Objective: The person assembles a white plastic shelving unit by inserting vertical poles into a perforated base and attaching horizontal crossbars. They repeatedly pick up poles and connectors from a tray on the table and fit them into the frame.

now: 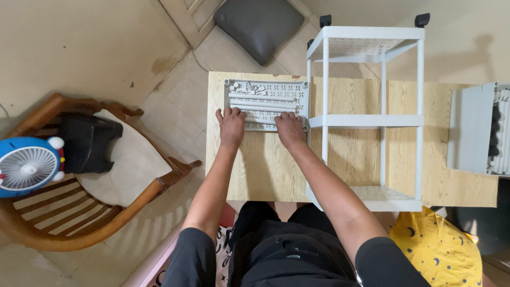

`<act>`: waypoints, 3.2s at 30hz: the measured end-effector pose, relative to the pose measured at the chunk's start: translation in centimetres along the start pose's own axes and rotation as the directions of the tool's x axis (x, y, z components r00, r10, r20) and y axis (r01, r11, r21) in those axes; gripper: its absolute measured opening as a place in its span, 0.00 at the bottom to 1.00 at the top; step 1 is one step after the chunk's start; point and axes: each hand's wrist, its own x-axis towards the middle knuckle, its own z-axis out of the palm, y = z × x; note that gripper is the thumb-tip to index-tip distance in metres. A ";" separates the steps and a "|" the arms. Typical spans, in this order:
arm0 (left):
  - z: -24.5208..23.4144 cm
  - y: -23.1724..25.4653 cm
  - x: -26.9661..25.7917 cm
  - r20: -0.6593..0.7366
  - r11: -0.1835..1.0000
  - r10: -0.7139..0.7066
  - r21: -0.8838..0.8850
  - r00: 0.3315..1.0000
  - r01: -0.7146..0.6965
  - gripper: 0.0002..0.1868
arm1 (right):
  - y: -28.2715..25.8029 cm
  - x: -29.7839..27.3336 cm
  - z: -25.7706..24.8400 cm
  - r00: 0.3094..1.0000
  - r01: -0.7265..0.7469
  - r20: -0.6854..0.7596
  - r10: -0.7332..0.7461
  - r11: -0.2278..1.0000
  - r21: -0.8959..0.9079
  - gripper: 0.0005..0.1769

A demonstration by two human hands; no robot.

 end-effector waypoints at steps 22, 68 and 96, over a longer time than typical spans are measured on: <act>-14.7 12.3 -9.8 -0.245 0.895 0.114 -0.395 0.963 -0.207 0.11 | -0.5 -17.6 -15.7 0.865 0.307 -0.458 -0.203 0.937 0.165 0.16; 1.5 43.9 -18.7 -0.053 0.820 0.431 -0.392 0.901 -0.416 0.22 | 22.0 -43.5 -6.2 0.763 -0.240 -0.375 0.527 0.769 0.592 0.12; 3.0 44.6 -17.6 0.005 0.876 0.345 -0.360 0.938 -0.320 0.20 | 21.1 -41.3 -3.6 0.754 -0.270 0.097 0.649 0.171 0.948 0.15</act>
